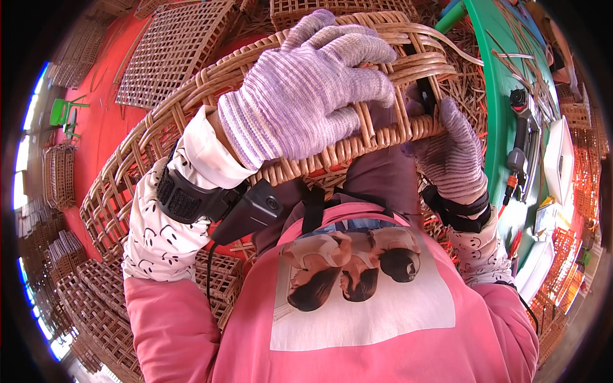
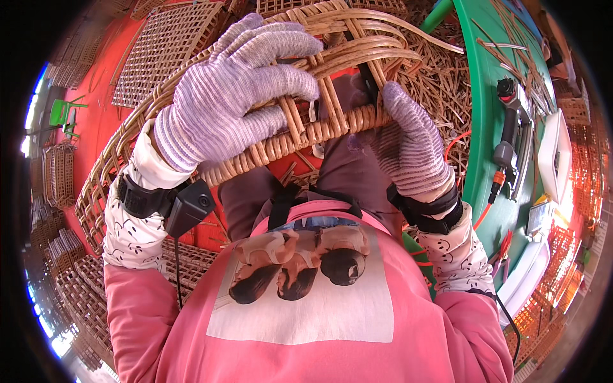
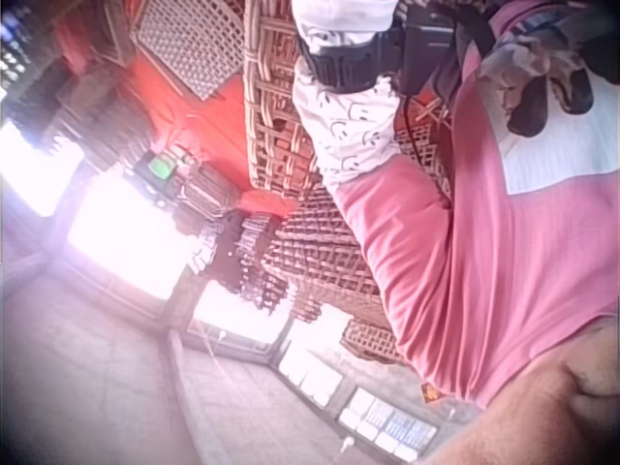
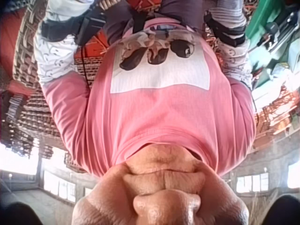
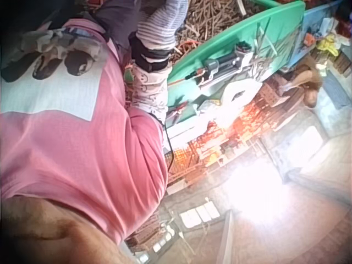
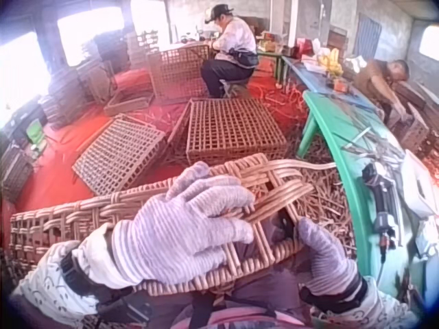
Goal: The recorder is weaving rattan strips into a wooden frame to manufacture furniture components.
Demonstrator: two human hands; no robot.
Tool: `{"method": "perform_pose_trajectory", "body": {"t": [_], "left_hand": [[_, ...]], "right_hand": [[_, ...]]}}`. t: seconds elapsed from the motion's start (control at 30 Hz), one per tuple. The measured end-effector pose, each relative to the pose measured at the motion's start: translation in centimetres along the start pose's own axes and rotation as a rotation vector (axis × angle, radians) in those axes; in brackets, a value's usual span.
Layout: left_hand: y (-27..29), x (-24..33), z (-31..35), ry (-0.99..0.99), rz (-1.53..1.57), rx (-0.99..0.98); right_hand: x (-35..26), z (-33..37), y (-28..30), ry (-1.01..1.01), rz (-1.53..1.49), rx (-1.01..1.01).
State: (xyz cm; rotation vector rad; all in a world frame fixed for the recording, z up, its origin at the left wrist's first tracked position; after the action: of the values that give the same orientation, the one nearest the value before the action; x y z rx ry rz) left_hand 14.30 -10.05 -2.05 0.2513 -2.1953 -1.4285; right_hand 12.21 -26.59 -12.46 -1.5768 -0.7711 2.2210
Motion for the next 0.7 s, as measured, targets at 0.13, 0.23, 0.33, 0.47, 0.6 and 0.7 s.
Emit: {"method": "perform_pose_trajectory", "body": {"t": [0.13, 0.23, 0.33, 0.47, 0.6, 0.7], "left_hand": [[-0.01, 0.29, 0.05, -0.037, -0.077, 0.032], [-0.08, 0.42, 0.02, -0.050, -0.108, 0.076], [-0.01, 0.34, 0.10, -0.042, -0.081, 0.118], [-0.09, 0.11, 0.08, -0.044, -0.083, 0.107], [-0.21, 0.13, 0.03, -0.030, -0.139, 0.048], [0.04, 0.18, -0.14, -0.014, -0.119, 0.042]], "right_hand": [[0.03, -0.11, 0.07, 0.003, -0.017, 0.046], [0.00, -0.20, 0.01, 0.026, 0.014, 0.076], [-0.11, -0.25, 0.02, 0.042, 0.037, 0.110], [-0.15, -0.33, -0.14, 0.037, 0.032, 0.087], [-0.22, -0.33, 0.15, 0.047, 0.019, 0.104], [-0.09, -0.32, 0.05, 0.010, -0.033, 0.048]]}}
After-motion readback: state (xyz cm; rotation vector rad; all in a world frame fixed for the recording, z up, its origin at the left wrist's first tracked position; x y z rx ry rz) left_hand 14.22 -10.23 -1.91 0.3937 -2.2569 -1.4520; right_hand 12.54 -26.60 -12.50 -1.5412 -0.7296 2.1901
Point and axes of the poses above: each hand's wrist, its own z-axis away from the middle knuckle, its own y-axis out of the back of the hand, x = y × z, the point moved 6 cm from there along -z, towards the middle knuckle, and after that the axes turned 4 degrees about z, right-handed, at the moved point
